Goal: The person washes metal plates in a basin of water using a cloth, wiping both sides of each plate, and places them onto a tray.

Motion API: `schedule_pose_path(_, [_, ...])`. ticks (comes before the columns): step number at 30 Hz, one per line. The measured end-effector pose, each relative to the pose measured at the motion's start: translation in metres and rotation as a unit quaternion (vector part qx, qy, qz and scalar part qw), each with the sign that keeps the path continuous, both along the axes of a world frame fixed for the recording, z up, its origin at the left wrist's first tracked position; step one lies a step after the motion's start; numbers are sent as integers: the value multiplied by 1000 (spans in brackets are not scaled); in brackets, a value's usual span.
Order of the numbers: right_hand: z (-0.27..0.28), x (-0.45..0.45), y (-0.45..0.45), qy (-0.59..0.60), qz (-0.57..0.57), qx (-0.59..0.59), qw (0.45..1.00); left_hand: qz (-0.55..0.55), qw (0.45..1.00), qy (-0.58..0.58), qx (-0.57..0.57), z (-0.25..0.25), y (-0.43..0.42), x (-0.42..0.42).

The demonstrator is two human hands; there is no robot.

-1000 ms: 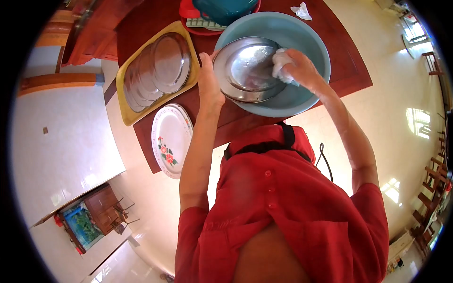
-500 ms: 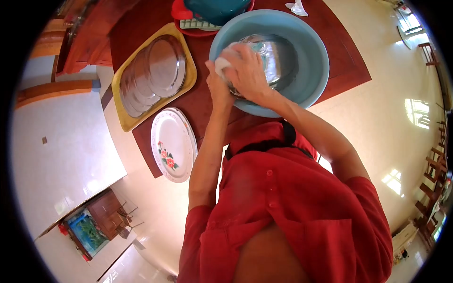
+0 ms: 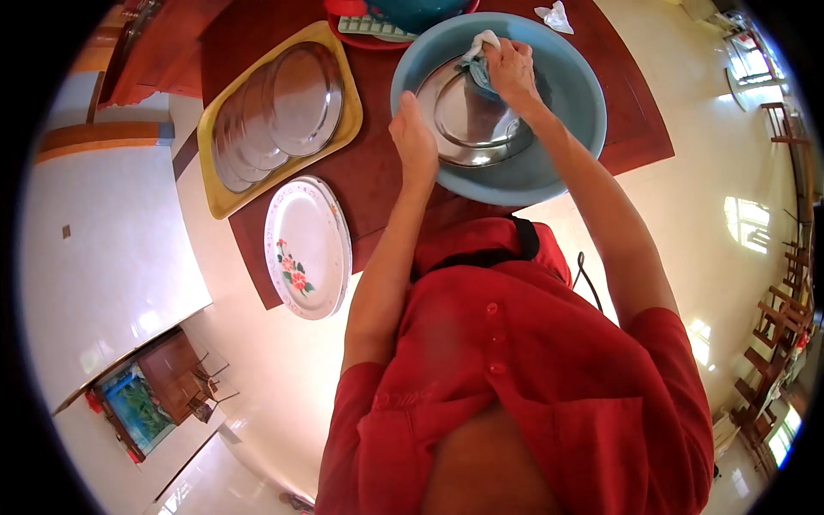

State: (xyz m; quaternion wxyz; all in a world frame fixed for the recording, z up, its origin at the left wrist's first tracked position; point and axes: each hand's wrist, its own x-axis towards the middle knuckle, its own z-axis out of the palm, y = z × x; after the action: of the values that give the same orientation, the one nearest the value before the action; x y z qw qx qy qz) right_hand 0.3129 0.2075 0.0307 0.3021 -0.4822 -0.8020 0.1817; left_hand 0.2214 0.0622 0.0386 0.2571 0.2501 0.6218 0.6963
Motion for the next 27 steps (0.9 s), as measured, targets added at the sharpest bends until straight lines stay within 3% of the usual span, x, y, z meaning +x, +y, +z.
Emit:
schedule_pose_path(1, [-9,0,4,82,-19,-47,995,5,1000,-2,0,2,0,1])
schedule_pose_path(2, [-27,-11,4,94,-80,57,991,10,1000,-4,2,5,2,1])
schedule_pose_path(3, [-20,-12,-4,94,-79,58,991,10,1000,-4,3,3,3,-1])
schedule_pose_path(5, [12,-3,-37,59,87,59,993,-22,993,-116,27,-3,4,-5])
schedule_pose_path(8, [41,-1,-82,102,121,118,980,-55,985,-150,66,2,5,-4])
schedule_pose_path(11, [26,-13,-94,177,61,110,976,-75,982,-157,70,0,3,-5])
schedule_pose_path(13, [19,-9,-77,144,39,157,976,-75,986,-134,58,-2,0,-4])
schedule_pose_path(15, [20,0,-54,45,85,8,995,-74,990,-110,48,-2,1,-2])
schedule_pose_path(17, [17,1,-37,17,68,18,997,-55,993,-89,55,1,2,-1])
schedule_pose_path(19, [9,3,-19,-62,47,-64,995,-44,995,-71,48,-1,4,-3])
schedule_pose_path(22, [-41,23,20,-151,31,30,988,-27,997,-69,37,-6,1,-5])
schedule_pose_path(23, [-50,39,25,-150,33,32,988,-26,995,-86,38,-6,1,-6])
schedule_pose_path(25, [-54,61,30,15,-2,-82,997,-20,995,-83,41,-7,3,-8])
schedule_pose_path(27, [-41,61,12,-22,-34,-110,993,-10,995,-85,43,-11,4,-7])
